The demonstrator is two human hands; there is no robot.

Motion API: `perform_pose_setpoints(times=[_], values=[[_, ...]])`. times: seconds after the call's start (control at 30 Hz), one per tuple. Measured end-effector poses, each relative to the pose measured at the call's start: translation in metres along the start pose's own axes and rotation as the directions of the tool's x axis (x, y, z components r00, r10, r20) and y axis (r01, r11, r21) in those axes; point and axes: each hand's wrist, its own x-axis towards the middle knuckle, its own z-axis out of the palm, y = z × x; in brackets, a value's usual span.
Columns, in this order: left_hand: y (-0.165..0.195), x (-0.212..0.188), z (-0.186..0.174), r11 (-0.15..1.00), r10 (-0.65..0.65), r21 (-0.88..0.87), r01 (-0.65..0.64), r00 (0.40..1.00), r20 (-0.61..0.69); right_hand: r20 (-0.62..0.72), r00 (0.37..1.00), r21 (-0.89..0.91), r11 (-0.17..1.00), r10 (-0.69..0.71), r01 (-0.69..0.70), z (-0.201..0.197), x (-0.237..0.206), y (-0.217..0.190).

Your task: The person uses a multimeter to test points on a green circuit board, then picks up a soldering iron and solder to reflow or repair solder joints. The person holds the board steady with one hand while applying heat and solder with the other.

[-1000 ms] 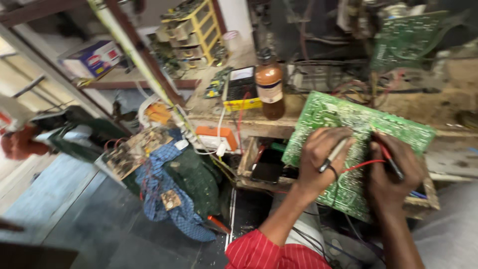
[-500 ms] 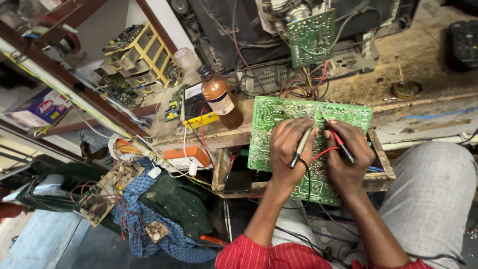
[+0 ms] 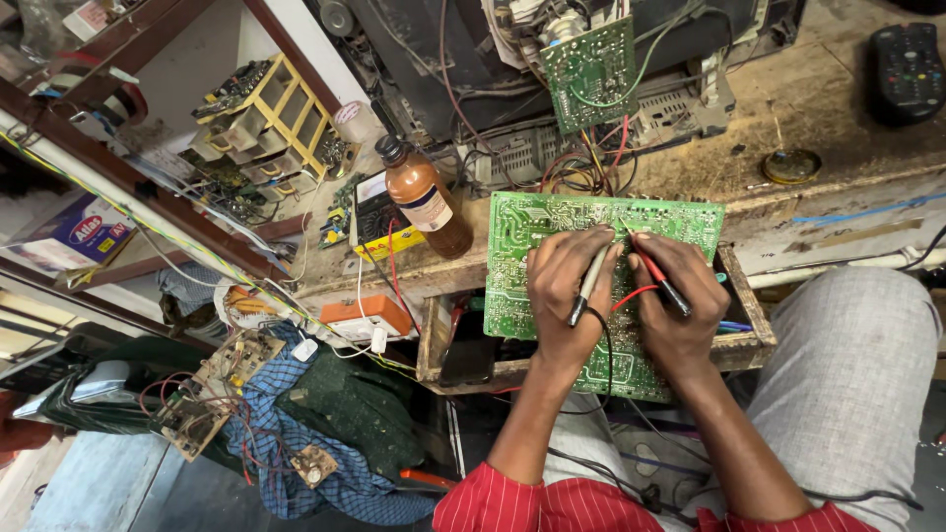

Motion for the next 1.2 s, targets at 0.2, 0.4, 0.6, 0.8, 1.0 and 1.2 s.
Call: perform_pose_setpoints(times=[0.2, 0.4, 0.6, 0.8, 1.0, 1.2], values=[[-0.001, -0.002, 0.001, 1.000, -0.004, -0.007, 0.004, 1.000, -0.003, 0.011, 1.000, -0.013, 1.000, -0.011, 0.012, -0.001, -0.001, 0.003], [-0.006, -0.009, 0.001, 0.999, 0.048, 0.002, -0.048, 0.999, -0.018, 0.050, 0.999, -0.009, 1.000, 0.007, -0.007, -0.006, -0.007, -0.002], [-0.011, -0.015, -0.006, 0.999, -0.012, -0.047, 0.012, 1.000, -0.011, 0.043, 0.999, -0.038, 0.999, -0.010, 0.012, 0.000, -0.009, -0.010], [-0.014, -0.017, -0.009, 0.999, 0.017, -0.040, -0.017, 1.000, -0.020, 0.052, 0.998, -0.014, 1.000, 0.016, -0.015, 0.002, -0.015, -0.005], [-0.008, -0.010, -0.006, 0.997, -0.006, -0.071, 0.003, 0.999, -0.041, 0.045, 0.999, -0.050, 0.998, -0.030, 0.032, 0.004, -0.014, 0.006], [-0.003, -0.004, -0.006, 0.996, -0.022, -0.083, 0.019, 0.999, -0.039, 0.016, 1.000, 0.016, 1.000, 0.009, -0.009, 0.006, -0.013, 0.007]])
